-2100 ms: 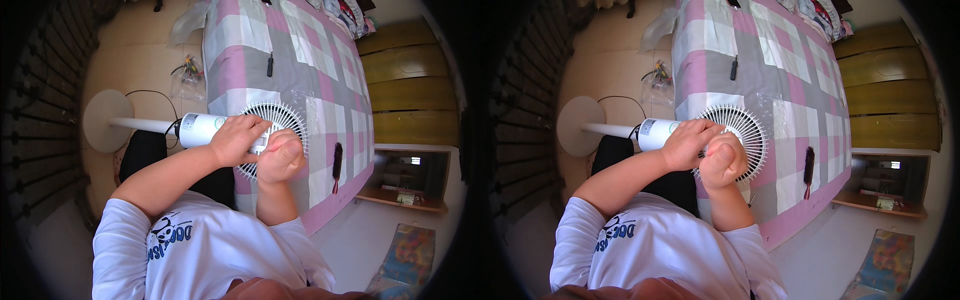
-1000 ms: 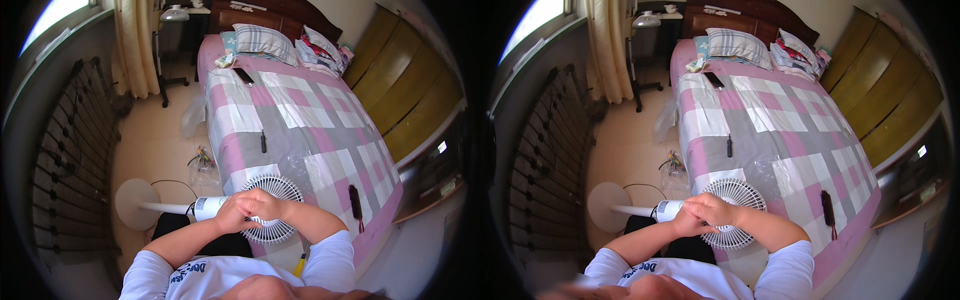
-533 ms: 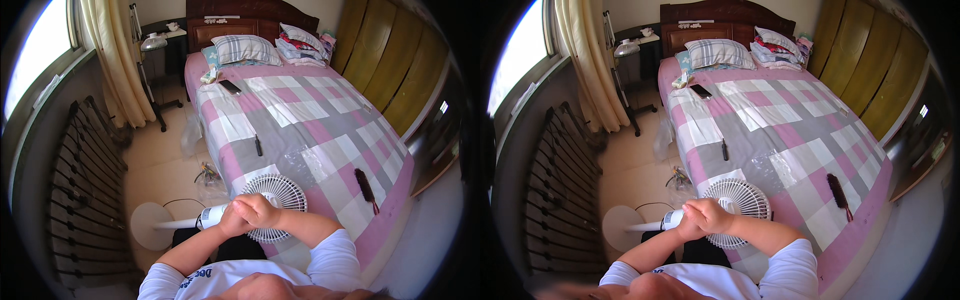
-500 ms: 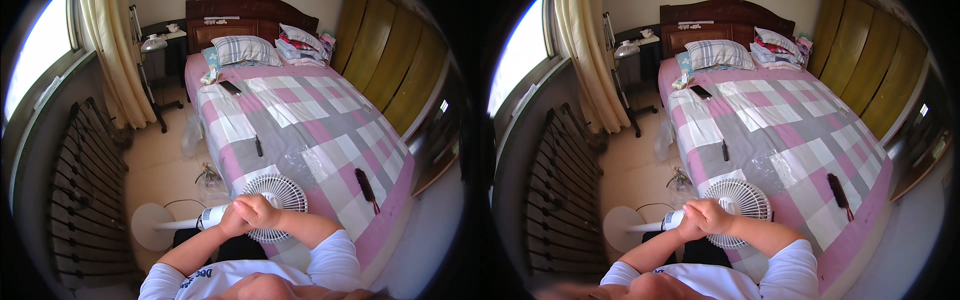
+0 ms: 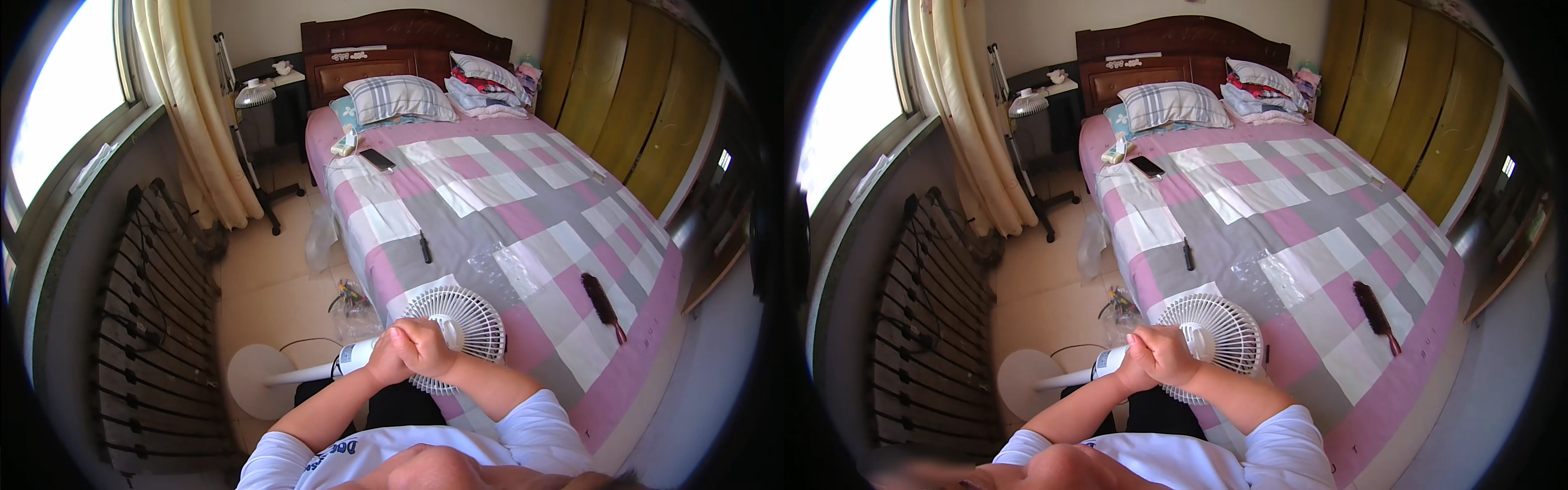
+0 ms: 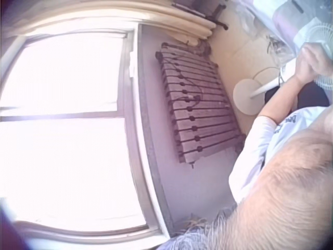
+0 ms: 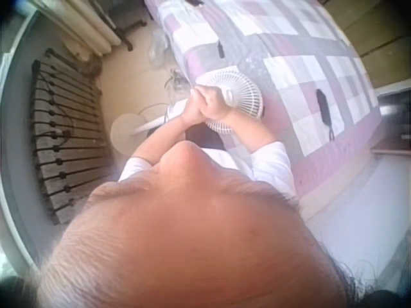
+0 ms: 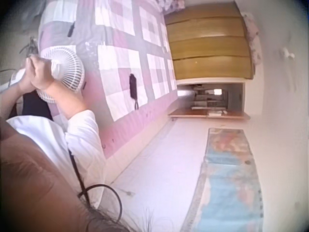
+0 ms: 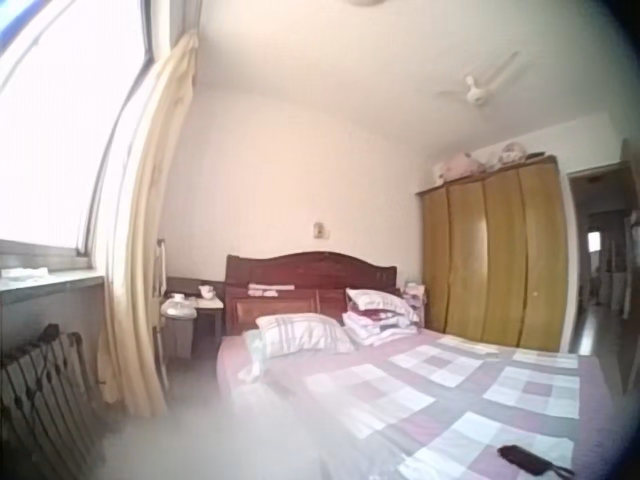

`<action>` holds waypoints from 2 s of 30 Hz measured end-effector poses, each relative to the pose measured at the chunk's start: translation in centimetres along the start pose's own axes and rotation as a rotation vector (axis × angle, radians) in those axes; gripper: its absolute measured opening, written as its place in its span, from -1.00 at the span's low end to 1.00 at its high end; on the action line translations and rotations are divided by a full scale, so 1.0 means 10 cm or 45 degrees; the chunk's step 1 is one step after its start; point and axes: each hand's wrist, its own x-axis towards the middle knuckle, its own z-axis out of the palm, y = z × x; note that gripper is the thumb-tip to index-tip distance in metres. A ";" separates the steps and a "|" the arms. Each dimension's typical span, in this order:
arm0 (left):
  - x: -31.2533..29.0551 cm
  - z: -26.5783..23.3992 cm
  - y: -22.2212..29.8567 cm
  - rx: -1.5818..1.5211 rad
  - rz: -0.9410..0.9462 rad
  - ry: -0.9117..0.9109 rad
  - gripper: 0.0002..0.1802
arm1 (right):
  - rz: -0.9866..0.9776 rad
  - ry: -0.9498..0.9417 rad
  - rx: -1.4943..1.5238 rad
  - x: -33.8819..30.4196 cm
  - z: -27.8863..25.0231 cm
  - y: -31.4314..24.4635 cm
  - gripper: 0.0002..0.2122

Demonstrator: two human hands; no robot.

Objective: The person disassembles a white pedestal fan by hand and with a screwdriver. They remove the front grille, unscrew and remove the fan blade, and then unscrew the central nut to detach the rear grille.

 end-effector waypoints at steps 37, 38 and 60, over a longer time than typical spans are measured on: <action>-0.16 0.19 -0.25 -0.133 -0.055 -0.090 -0.19 | 0.437 -0.977 0.678 0.45 -0.26 0.22 -0.76; -0.20 0.12 -0.23 -0.193 -0.157 -0.114 -0.05 | 0.607 -1.067 0.827 0.53 -0.22 0.18 -0.71; 0.07 -0.02 0.07 -0.122 -0.227 -0.054 -0.72 | 0.222 -0.390 0.299 0.21 -0.25 -0.01 -0.62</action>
